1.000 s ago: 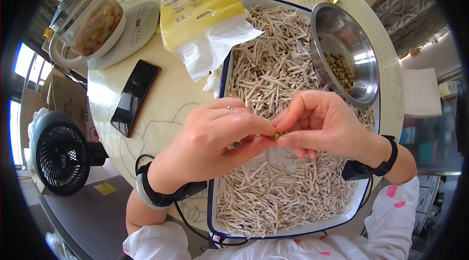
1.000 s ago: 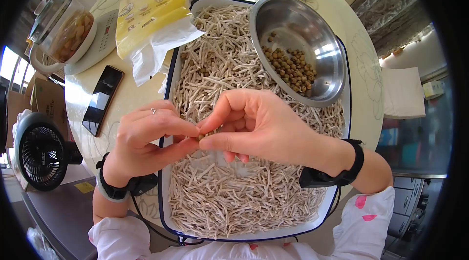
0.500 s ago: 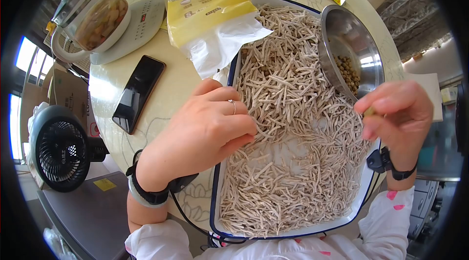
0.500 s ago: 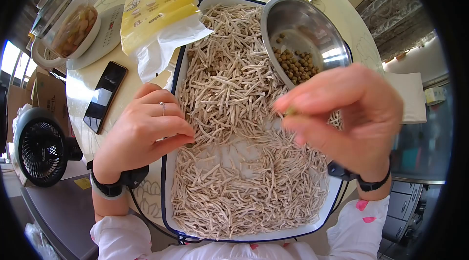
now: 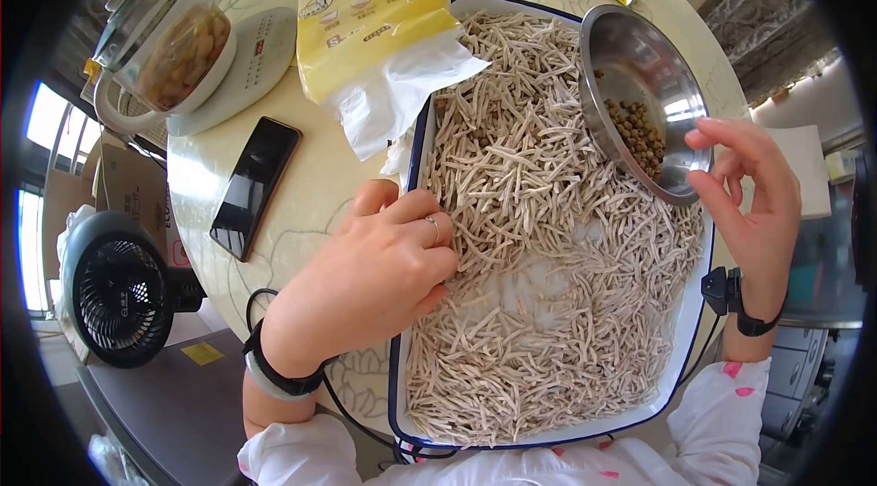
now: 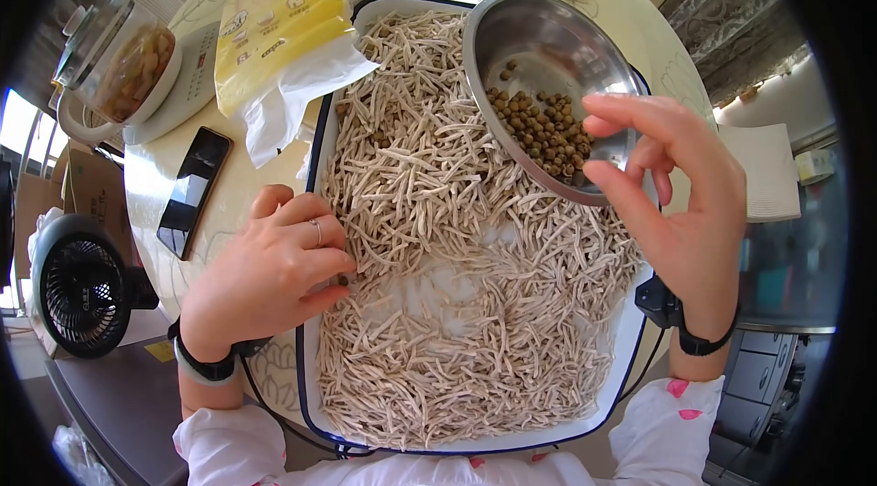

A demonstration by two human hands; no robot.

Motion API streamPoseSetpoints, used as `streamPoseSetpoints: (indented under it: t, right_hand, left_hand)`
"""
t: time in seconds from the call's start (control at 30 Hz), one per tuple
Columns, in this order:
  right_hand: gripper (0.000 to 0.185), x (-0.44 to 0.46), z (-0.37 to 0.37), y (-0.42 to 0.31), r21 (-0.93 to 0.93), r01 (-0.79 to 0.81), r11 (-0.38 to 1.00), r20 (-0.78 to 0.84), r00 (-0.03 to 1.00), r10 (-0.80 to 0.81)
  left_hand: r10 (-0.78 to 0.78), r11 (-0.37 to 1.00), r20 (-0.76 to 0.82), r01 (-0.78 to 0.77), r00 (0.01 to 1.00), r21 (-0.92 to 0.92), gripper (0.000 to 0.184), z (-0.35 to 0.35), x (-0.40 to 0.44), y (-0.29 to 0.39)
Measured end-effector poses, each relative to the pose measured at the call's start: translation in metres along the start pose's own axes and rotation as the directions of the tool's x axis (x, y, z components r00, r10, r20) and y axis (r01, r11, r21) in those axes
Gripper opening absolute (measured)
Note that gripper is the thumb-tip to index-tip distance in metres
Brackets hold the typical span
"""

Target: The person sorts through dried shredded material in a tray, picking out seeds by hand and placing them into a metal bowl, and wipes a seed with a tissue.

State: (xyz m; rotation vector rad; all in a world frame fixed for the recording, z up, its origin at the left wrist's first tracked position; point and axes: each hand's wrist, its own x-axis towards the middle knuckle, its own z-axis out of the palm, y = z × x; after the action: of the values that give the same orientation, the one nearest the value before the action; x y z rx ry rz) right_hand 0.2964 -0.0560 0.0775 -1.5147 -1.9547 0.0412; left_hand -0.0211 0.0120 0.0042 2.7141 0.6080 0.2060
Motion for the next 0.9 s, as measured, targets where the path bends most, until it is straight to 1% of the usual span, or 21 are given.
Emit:
streamPoseSetpoints:
  t: [0.1, 0.13, 0.23, 0.3, 0.4, 0.5, 0.6, 0.7, 0.83, 0.9]
  right_hand:
    - [0.035, -0.006, -0.001, -0.016, 0.076, 0.103, 0.992, 0.038, 0.994, -0.106]
    - [0.035, -0.005, 0.002, -0.02, 0.096, 0.169, 0.981, 0.095, 0.979, -0.178]
    - [0.031, -0.002, 0.017, -0.034, 0.157, 0.329, 0.931, 0.249, 0.899, -0.359]
    - [0.026, -0.003, 0.034, -0.042, 0.18, 0.391, 0.903, 0.338, 0.838, -0.43]
    - [0.018, -0.007, 0.061, -0.048, 0.147, 0.475, 0.868, 0.456, 0.746, -0.485]
    - [0.021, -0.005, 0.079, -0.053, 0.054, 0.513, 0.857, 0.586, 0.678, -0.443]
    - [0.022, -0.003, 0.089, -0.057, 0.046, 0.545, 0.837, 0.574, 0.672, -0.468]
    - [0.021, 0.001, 0.095, -0.061, 0.041, 0.55, 0.834, 0.61, 0.647, -0.458]
    - [0.017, -0.004, 0.1, -0.052, 0.082, 0.512, 0.855, 0.623, 0.643, -0.445]
    - [0.015, -0.007, 0.097, -0.048, 0.109, 0.479, 0.871, 0.642, 0.635, -0.429]
  left_hand:
    - [0.02, 1.0, 0.037, -0.021, 0.999, 0.023, 0.015, 0.003, 0.003, 0.001]
    - [0.028, 0.999, 0.052, -0.029, 0.998, 0.032, 0.016, 0.004, 0.004, 0.0]
    - [0.024, 1.0, 0.056, -0.025, 0.998, 0.009, 0.017, 0.004, 0.002, -0.002]
    - [0.028, 1.0, 0.04, -0.028, 0.999, 0.0, 0.017, 0.001, 0.0, -0.006]
    - [0.019, 1.0, 0.04, -0.019, 0.999, 0.003, 0.017, 0.0, -0.001, -0.005]
    - [0.017, 1.0, 0.042, -0.017, 0.999, -0.002, 0.017, 0.002, -0.002, -0.005]
    - [0.05, 0.998, 0.022, -0.049, 0.998, -0.037, 0.016, 0.002, -0.001, -0.009]
    - [0.073, 0.99, 0.005, -0.072, 0.997, -0.119, 0.015, 0.002, -0.001, -0.016]
    - [0.086, 0.978, -0.035, -0.092, 0.996, -0.186, 0.013, -0.001, -0.001, -0.017]
    - [0.107, 0.977, -0.039, -0.112, 0.993, -0.18, 0.013, 0.001, 0.001, -0.015]
